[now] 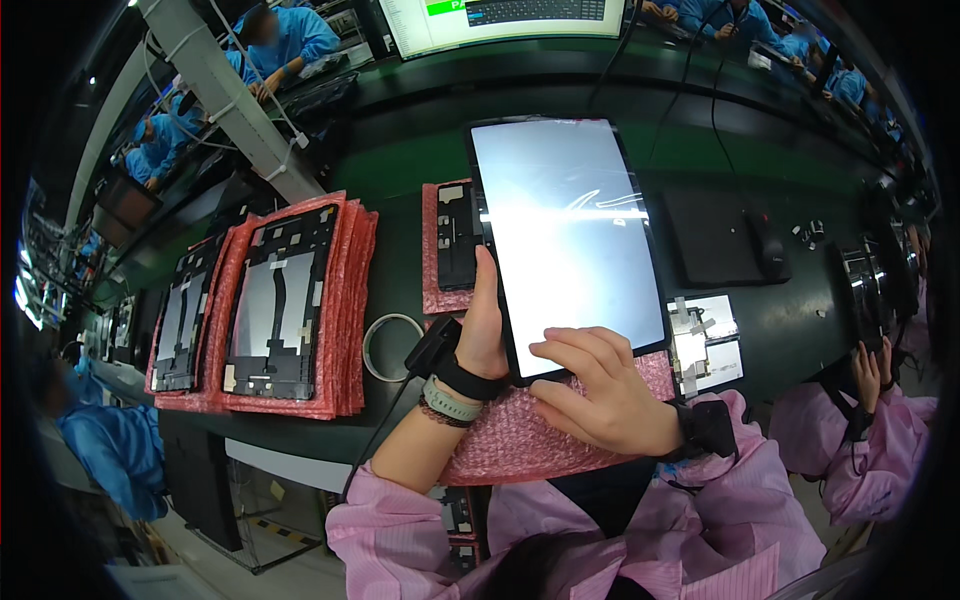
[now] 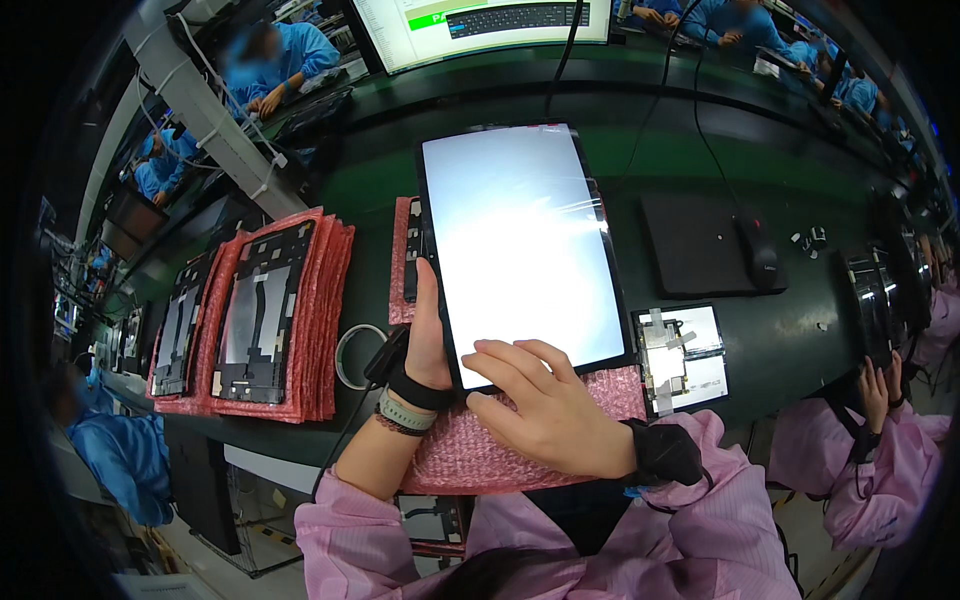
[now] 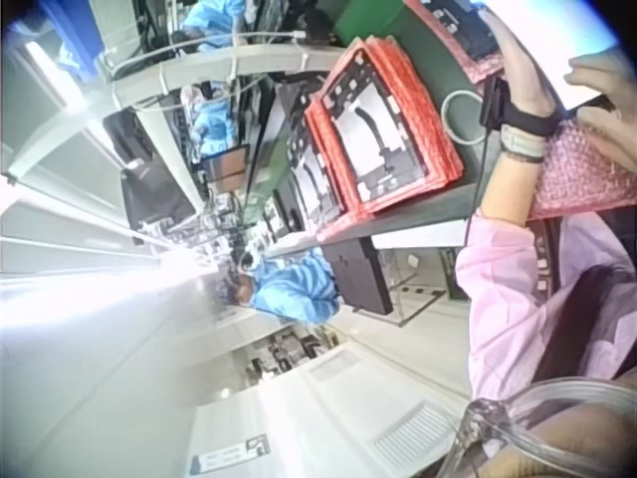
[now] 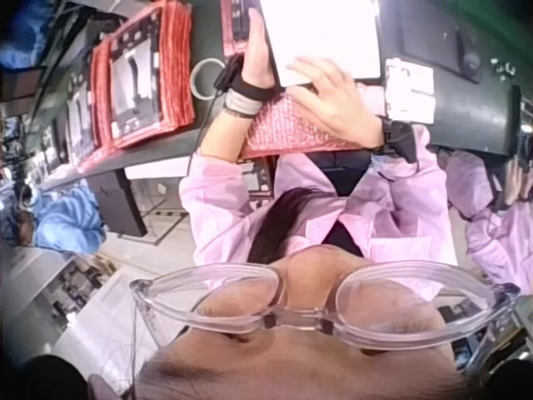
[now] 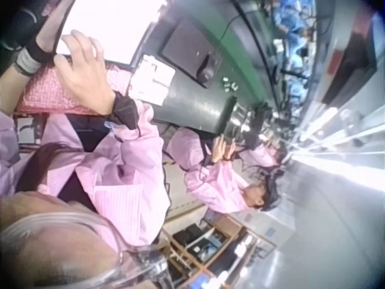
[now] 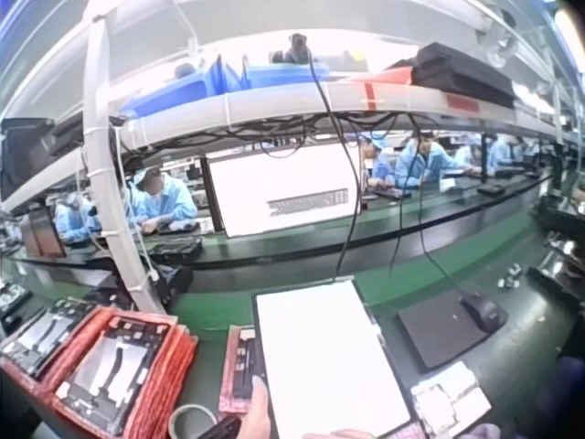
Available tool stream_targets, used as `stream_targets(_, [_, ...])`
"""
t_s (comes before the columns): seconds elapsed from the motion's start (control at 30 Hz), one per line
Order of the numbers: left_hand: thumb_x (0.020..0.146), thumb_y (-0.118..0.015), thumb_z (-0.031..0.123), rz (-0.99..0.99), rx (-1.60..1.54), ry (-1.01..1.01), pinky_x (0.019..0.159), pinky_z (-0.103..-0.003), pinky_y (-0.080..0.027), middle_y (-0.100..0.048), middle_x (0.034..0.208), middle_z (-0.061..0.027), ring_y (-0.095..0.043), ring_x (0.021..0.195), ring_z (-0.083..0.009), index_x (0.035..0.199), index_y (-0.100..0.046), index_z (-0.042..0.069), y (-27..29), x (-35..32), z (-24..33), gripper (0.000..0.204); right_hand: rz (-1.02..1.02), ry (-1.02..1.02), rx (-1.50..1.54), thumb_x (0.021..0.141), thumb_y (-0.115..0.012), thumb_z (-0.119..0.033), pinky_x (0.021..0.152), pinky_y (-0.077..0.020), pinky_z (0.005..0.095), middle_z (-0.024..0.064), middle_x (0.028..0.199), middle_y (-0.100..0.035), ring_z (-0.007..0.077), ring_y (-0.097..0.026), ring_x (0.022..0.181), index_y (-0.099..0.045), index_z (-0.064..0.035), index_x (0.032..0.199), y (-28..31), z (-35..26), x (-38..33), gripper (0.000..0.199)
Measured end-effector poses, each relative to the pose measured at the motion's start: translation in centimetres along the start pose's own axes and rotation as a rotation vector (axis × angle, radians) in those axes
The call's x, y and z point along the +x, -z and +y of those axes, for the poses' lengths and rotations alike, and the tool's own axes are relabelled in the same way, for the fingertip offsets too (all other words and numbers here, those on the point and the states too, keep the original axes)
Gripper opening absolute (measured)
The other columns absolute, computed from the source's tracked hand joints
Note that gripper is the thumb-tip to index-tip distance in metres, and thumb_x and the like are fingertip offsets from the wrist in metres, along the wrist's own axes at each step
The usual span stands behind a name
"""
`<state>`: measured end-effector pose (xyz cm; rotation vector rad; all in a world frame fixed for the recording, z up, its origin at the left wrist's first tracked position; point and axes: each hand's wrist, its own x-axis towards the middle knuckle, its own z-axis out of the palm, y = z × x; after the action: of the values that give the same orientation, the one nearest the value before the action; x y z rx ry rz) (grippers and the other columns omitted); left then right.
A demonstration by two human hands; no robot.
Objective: Assembling and testing tablet computers on an electronics production line.
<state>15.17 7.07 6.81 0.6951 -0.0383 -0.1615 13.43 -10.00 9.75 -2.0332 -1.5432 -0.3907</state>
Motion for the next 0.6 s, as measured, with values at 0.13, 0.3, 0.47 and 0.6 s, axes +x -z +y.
stream_targets(0.13, [0.087, -0.022, 0.067, 0.015, 0.001, -0.003, 0.089, -0.038, -0.047, -0.048, 0.125, -0.0161, -0.053, 0.109, -0.0270, 0.133, -0.034, 0.003, 0.4, 0.2, -0.1, 0.080, 0.100, 0.006, -0.003, 0.069, -0.066, -0.015, 0.093, -0.0337, 0.0391, 0.0095, 0.115, -0.051, 0.0242, -0.046, 0.114, -0.059, -0.0079, 0.090, -0.8, 0.2, -0.2, 0.023])
stream_targets(0.3, [0.088, -0.017, 0.066, -0.178, -0.139, 0.005, 0.092, -0.036, -0.044, -0.048, 0.124, -0.0135, -0.051, 0.111, -0.0239, 0.134, -0.033, 0.005, 1.3, 0.2, -0.3, 0.079, 0.133, -0.022, -0.032, 0.066, -0.067, -0.016, 0.092, -0.0347, 0.0381, 0.0088, 0.113, -0.053, 0.0226, -0.047, 0.112, -0.060, -0.0085, 0.087, -1.5, 0.3, -0.1, 0.023])
stream_targets(0.47, [0.085, -0.022, 0.070, -0.003, -0.037, 0.009, 0.089, -0.037, -0.047, -0.050, 0.122, -0.0161, -0.054, 0.107, -0.0271, 0.132, -0.035, 0.003, 0.1, 0.0, -0.2, 0.083, 0.221, 0.062, -0.046, 0.066, -0.067, -0.015, 0.088, -0.0372, 0.0371, 0.0066, 0.103, -0.058, 0.0217, -0.054, 0.103, -0.060, -0.0086, 0.085, -2.0, 0.9, -0.5, 0.021])
stream_targets(0.6, [0.085, -0.022, 0.070, -0.008, -0.011, -0.043, 0.084, -0.032, -0.047, -0.054, 0.114, -0.0116, -0.056, 0.099, -0.0216, 0.126, -0.041, 0.004, 1.4, -0.1, -0.4, 0.080, 0.318, 0.036, -0.005, 0.065, -0.068, -0.010, 0.084, -0.0396, 0.0360, 0.0059, 0.098, -0.058, 0.0210, -0.057, 0.095, -0.060, -0.0068, 0.083, -2.3, 1.0, -0.5, 0.019])
